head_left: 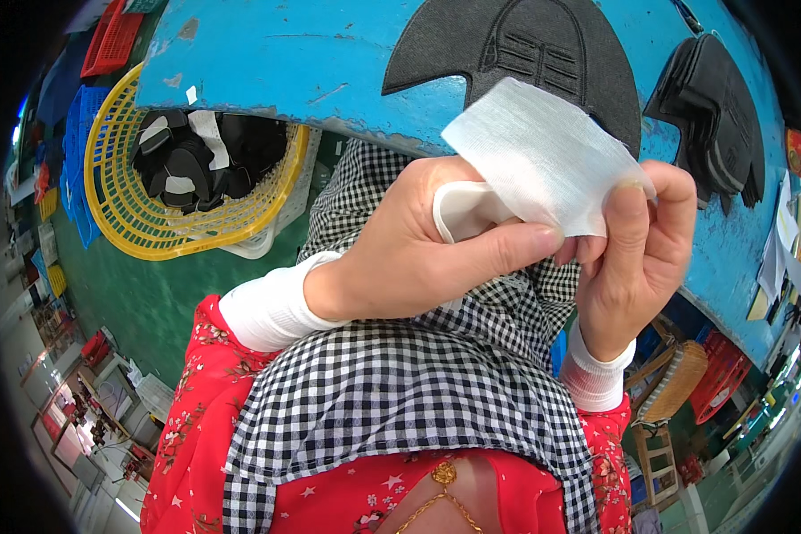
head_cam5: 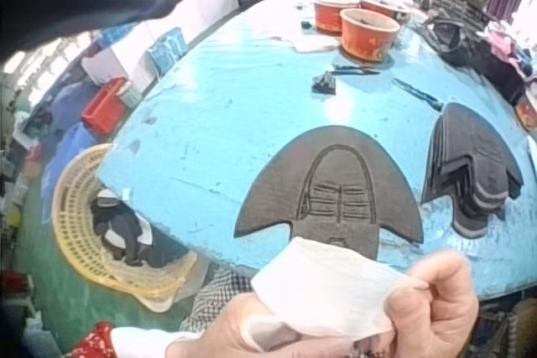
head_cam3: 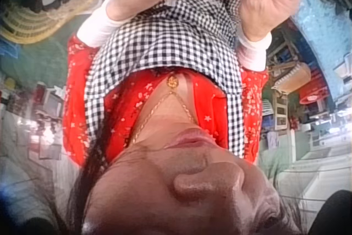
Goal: The person applies reinforcement patches to shoe upper components by hand.
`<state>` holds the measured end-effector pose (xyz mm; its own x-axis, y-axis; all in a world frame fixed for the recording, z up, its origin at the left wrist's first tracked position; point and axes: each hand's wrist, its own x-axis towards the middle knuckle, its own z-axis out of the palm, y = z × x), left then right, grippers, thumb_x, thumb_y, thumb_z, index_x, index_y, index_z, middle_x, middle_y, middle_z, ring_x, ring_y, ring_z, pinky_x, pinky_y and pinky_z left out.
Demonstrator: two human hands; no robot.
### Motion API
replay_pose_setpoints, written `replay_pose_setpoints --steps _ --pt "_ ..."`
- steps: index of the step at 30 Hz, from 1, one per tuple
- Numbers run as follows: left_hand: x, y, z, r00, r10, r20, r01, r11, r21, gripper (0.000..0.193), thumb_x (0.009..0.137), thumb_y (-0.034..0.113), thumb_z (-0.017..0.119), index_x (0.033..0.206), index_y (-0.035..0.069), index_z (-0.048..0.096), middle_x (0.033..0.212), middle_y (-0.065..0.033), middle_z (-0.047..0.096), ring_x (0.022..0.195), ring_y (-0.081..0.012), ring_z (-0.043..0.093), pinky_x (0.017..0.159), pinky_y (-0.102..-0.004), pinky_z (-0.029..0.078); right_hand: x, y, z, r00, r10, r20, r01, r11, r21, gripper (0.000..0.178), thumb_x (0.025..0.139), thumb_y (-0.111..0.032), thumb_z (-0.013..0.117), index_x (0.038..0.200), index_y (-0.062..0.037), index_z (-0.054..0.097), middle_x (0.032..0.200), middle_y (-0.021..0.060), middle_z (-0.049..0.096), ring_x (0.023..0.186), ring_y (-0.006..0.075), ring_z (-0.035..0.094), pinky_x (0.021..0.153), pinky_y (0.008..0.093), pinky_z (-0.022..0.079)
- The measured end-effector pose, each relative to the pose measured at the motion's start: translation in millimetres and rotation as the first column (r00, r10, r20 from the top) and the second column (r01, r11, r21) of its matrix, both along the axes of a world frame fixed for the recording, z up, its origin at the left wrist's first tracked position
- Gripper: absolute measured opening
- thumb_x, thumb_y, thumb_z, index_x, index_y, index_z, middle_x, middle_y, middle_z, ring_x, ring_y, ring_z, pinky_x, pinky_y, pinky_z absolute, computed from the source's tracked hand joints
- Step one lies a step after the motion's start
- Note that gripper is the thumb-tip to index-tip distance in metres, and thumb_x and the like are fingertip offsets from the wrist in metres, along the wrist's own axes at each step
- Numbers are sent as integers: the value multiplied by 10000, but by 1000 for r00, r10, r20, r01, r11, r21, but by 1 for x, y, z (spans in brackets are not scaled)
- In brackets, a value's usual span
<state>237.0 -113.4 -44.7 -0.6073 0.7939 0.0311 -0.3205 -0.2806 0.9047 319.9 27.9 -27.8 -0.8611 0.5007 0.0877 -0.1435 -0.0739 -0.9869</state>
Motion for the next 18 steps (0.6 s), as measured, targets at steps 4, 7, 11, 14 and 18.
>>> replay_pose_setpoints --steps 4,7,11,14,18 --pt "-9 -2 5 987 -157 18 158 983 -93 138 829 64 656 951 12 617 795 3 613 676 -63 565 594 -192 450 -1 1 0 997 -77 -13 78 986 149 99 925 -79 551 968 -8 497 661 2 557 496 15 481 433 136 356" --pt "-19 -8 11 966 -257 21 257 951 -170 149 817 95 685 923 25 606 745 35 566 638 -34 512 557 -175 406 2 9 -1 999 -8 -39 8 1000 -10 101 918 -69 561 969 -9 498 672 -2 561 499 15 485 437 138 363" --pt "-29 -11 12 998 25 52 -19 992 -126 335 759 137 740 1003 4 552 815 1 582 645 -24 505 569 -171 392 10 13 6 996 52 79 -45 995 -86 105 914 -65 565 973 -8 500 678 -2 566 504 13 490 437 140 364" --pt "-41 -19 10 973 -9 -229 -61 953 -296 184 789 63 692 921 14 574 751 21 577 622 -15 490 543 -162 366 13 18 5 961 120 250 -113 993 -41 142 904 -56 571 1017 -2 503 720 4 589 518 17 506 443 146 365" --pt "-47 -14 9 915 2 -404 -156 924 -348 57 829 40 642 805 17 596 647 45 547 575 -6 457 489 -164 327 5 24 12 909 132 396 -127 991 -38 132 888 -47 585 997 5 530 737 15 609 533 29 512 483 158 375"
